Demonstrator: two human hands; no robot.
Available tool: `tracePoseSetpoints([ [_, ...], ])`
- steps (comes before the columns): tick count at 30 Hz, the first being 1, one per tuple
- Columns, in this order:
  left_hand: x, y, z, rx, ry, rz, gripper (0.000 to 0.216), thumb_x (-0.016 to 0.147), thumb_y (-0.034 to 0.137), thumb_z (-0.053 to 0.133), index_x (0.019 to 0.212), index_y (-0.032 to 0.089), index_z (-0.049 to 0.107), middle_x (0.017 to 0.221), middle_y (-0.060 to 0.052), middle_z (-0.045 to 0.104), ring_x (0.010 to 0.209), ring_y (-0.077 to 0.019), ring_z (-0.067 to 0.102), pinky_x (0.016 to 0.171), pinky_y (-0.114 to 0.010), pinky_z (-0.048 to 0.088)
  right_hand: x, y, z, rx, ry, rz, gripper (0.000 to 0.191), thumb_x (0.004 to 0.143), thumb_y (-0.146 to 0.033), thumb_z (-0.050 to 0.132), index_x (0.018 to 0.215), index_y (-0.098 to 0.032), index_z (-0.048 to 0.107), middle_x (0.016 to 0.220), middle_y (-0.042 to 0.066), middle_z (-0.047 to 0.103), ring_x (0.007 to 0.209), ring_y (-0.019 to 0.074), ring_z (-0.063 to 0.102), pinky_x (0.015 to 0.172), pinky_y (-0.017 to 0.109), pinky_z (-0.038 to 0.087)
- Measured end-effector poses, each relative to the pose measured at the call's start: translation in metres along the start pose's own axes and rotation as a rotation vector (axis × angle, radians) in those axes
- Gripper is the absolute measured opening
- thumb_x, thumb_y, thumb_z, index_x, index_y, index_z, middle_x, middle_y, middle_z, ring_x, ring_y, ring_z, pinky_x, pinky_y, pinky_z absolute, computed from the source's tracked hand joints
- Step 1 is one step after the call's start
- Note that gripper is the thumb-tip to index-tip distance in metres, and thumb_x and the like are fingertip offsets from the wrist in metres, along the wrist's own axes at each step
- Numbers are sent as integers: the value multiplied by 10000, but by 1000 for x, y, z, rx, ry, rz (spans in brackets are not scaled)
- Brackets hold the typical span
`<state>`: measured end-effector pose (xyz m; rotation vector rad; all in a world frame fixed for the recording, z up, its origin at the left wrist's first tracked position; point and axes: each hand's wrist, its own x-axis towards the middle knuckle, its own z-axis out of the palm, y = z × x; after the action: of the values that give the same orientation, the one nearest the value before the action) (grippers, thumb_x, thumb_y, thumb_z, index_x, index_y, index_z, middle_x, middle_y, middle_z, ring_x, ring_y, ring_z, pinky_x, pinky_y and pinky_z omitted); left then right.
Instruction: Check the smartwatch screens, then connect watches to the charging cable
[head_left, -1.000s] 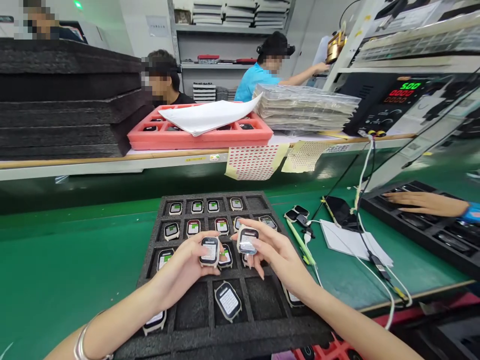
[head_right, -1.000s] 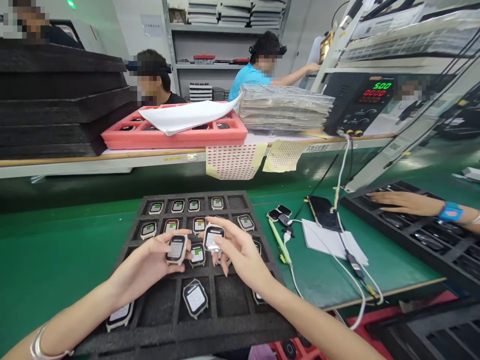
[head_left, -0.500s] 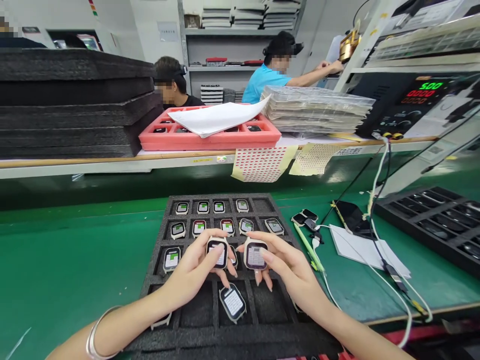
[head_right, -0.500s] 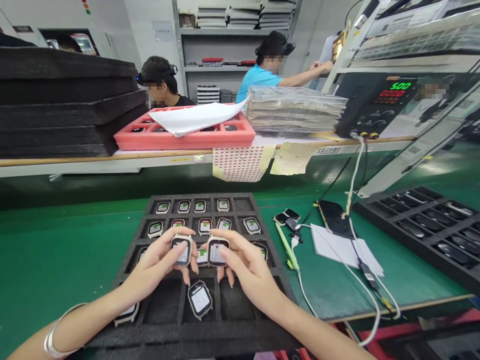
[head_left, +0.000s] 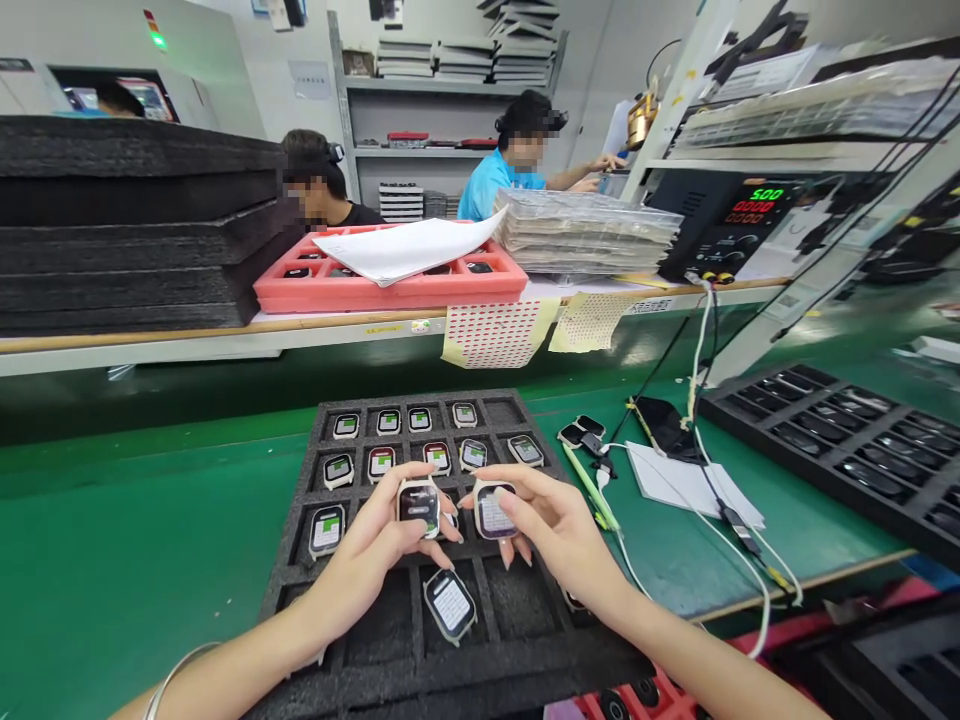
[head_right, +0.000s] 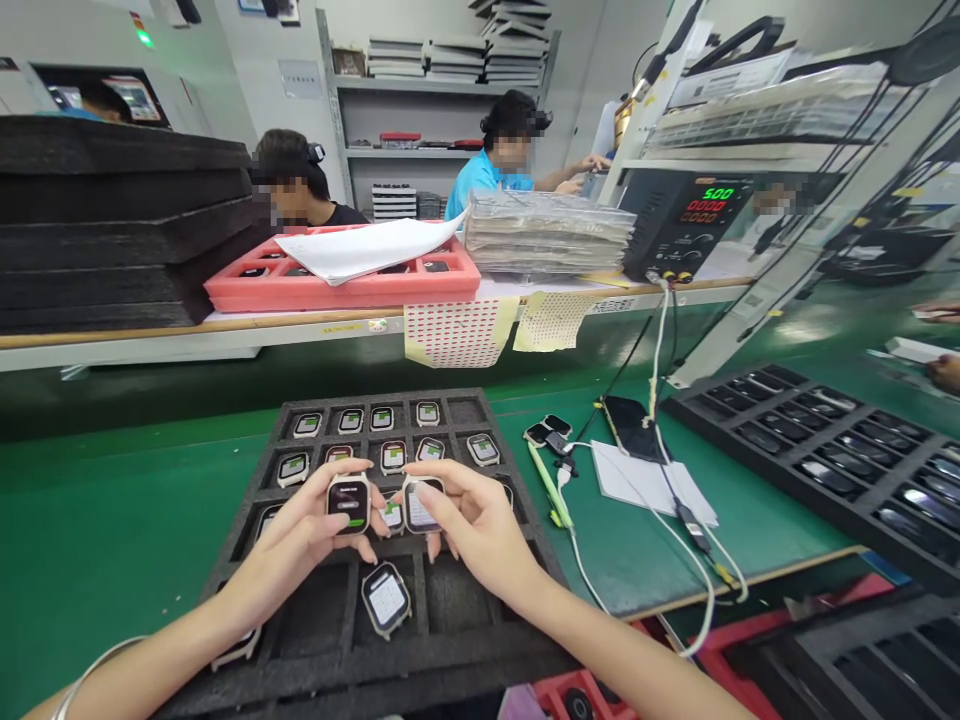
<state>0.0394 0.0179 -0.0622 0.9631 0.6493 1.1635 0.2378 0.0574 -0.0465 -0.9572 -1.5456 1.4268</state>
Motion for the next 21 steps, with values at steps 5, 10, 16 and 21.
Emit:
tracePoseSetpoints([
  [5,0,-1,0,13,20,4,344,878,140,469,1214,213,455,1028,-85,577,945,-235,580,754,-382,515,-4,-1,-3,35,-82,-8,351,849,-324,630,1182,-215,601,830,39,673,541,120,631,425,181,452],
  [10,0,0,2,19,35,-3,376,848,94,464,1202,217,448,1029,-77,578,915,-220,581,751,-375,517,-6,1,-3,25,-92,-6,392,833,-275,648,1211,-200,575,881,66,680,562,135,649,437,196,480],
  [16,0,0,2,17,36,0,390,833,91,492,1199,221,458,1002,-71,580,902,-216,581,739,-364,521,-5,4,-2,26,-81,9,367,840,-226,639,1200,-207,569,931,66,688,562,118,644,429,181,473],
  [21,1,0,2,16,50,-16,383,840,98,493,1200,226,460,987,-64,573,901,-213,581,742,-362,520,-7,4,-5,22,-180,-25,561,795,-123,659,1311,-252,484,1070,74,664,709,139,665,507,189,503],
])
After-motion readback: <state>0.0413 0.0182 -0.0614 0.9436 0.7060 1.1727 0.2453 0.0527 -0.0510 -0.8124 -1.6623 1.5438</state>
